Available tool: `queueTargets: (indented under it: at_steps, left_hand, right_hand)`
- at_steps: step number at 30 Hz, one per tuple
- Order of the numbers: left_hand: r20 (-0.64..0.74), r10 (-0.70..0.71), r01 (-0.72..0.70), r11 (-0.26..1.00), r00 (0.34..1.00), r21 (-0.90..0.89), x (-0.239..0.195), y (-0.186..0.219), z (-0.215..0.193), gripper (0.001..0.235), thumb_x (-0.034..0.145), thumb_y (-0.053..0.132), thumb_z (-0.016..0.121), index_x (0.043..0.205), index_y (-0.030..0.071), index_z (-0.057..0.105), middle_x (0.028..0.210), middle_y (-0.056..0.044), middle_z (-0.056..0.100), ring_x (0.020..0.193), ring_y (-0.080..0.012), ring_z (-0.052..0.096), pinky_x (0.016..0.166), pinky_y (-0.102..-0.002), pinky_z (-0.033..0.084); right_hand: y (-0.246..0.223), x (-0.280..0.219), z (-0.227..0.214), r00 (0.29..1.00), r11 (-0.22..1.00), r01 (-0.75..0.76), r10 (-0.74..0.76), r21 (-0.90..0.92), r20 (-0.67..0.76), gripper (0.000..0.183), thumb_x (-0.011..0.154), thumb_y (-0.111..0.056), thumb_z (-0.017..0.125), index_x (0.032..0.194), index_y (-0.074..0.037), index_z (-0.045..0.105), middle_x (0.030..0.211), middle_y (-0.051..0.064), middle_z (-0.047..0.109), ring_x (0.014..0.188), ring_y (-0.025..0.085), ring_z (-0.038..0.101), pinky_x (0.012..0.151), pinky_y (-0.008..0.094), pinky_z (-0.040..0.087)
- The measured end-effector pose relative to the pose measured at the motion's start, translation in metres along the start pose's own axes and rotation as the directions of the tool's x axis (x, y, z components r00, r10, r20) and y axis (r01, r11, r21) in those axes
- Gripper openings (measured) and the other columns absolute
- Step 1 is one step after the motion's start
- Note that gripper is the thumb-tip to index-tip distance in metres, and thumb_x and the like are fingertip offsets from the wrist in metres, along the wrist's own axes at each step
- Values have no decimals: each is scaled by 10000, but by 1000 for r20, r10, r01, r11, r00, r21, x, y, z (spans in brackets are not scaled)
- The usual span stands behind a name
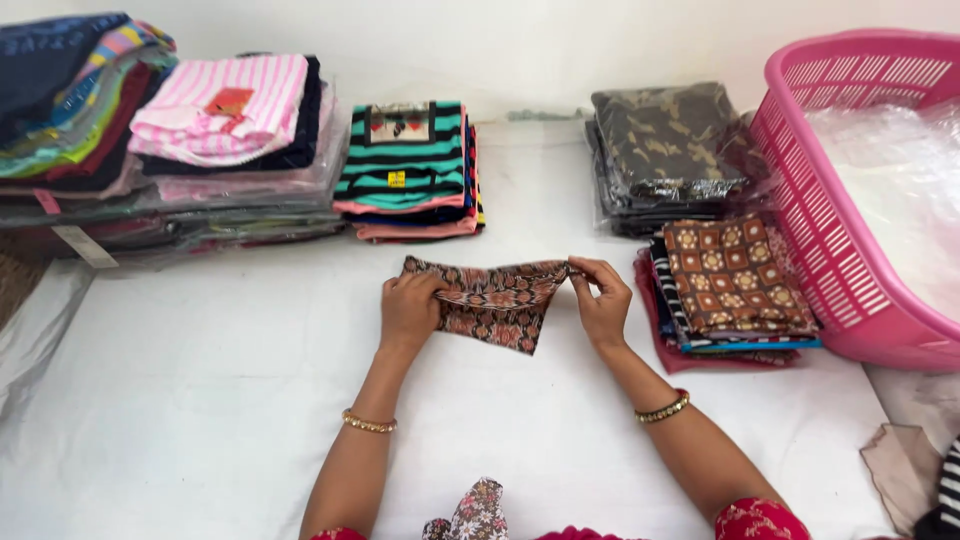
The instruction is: The person folds several pieces of patterned and solid-colored fabric on a white surface. They smooth each item, fold it into a compact rectangle, and place it into a pink basket. The person handles multiple items one at a time, including zebra-print, purple, and brown-patterned fabrics.
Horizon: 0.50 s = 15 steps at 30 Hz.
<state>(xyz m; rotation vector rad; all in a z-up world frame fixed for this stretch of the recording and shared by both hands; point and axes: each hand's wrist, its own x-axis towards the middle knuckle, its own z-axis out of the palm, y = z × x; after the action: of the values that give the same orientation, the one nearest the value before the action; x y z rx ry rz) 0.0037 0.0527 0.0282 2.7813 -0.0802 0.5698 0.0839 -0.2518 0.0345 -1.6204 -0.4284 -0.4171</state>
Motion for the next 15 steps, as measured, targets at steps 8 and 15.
queueTargets:
  at_steps: [8, 15]
  left_hand:
    - [-359, -64, 71, 997, 931, 6, 89, -26, -55, 127, 826, 53, 679, 896, 141, 739, 917, -33, 710, 950, -271, 622, 926, -459, 412]
    - [-530, 90, -68, 996, 843, 60, 115, 2, -128, 96, 802, 39, 657, 848, 110, 700, 884, -39, 668, 934, -273, 607, 904, -447, 433]
  right_hand:
    - [10, 76, 20, 991, 953, 98, -121, -287, -62, 91, 892, -97, 815, 957, -46, 779, 959, 71, 675, 836, 126, 641, 650, 249, 487]
    - [-40, 121, 0, 991, 996, 91, -92, -11, -100, 45, 935, -77, 716, 950, -38, 702, 1052, 30, 759, 814, 62, 651, 665, 211, 507]
